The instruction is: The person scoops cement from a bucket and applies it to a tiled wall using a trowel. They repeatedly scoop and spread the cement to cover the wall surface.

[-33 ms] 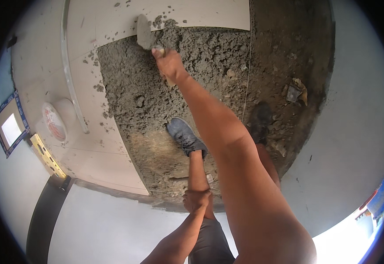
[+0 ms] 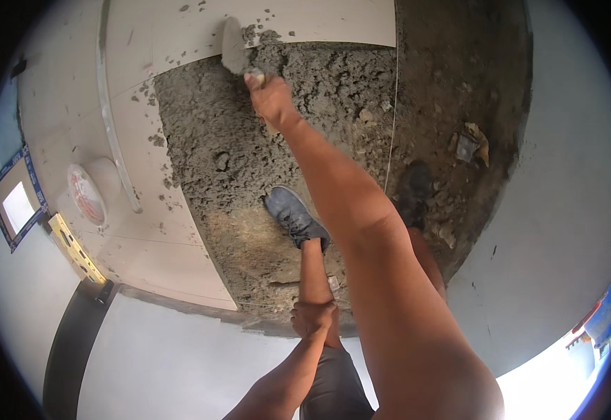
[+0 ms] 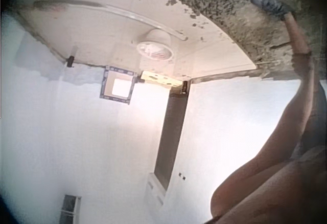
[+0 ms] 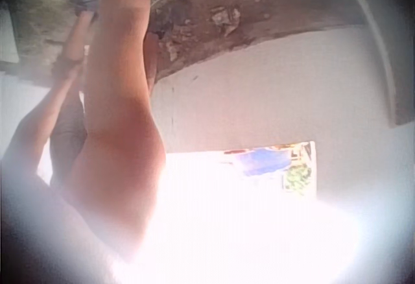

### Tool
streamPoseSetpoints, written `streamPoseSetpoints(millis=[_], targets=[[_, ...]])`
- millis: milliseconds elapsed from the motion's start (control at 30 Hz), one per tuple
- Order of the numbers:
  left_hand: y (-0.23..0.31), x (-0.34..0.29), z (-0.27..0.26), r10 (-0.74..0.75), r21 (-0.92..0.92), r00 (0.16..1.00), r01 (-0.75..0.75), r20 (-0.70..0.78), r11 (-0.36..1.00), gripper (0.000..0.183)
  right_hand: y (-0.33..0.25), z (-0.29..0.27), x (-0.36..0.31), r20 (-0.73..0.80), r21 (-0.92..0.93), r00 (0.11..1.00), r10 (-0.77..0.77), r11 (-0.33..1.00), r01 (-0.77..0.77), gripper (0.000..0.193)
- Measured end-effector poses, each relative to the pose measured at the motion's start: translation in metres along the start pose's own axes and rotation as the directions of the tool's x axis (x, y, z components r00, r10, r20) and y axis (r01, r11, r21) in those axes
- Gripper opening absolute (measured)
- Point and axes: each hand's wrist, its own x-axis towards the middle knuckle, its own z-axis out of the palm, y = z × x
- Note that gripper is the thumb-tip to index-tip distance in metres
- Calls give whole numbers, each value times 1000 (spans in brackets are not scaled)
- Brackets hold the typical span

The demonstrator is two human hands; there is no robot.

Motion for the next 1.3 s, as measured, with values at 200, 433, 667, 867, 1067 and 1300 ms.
streamPoseSetpoints(millis=[200,433,667,867,1067,1300], targets=[[9,-7,-9,-53,-10,998,54,39,999,97,48,-75,-74,-265,295,960,85,955,-3,53],[10,-8,-8,-61,-20,997,62,52,998,98,40,-162,-139,-313,-495,949,-41,860,-126,53],[15,-9,-15,-79,-37,994,82,70,996,98,32,-196,-98,-358,-859,933,-44,406,-311,43],[17,-13,-15,-109,-78,989,117,100,990,99,23,-205,-122,-204,-954,978,44,217,-209,39],[12,-12,-9,-79,-43,995,82,65,996,99,26,-211,-109,-325,-882,941,94,329,-338,39],[10,-6,-5,-69,-26,997,70,45,997,99,38,-229,-182,-222,-931,881,-419,360,-63,41]])
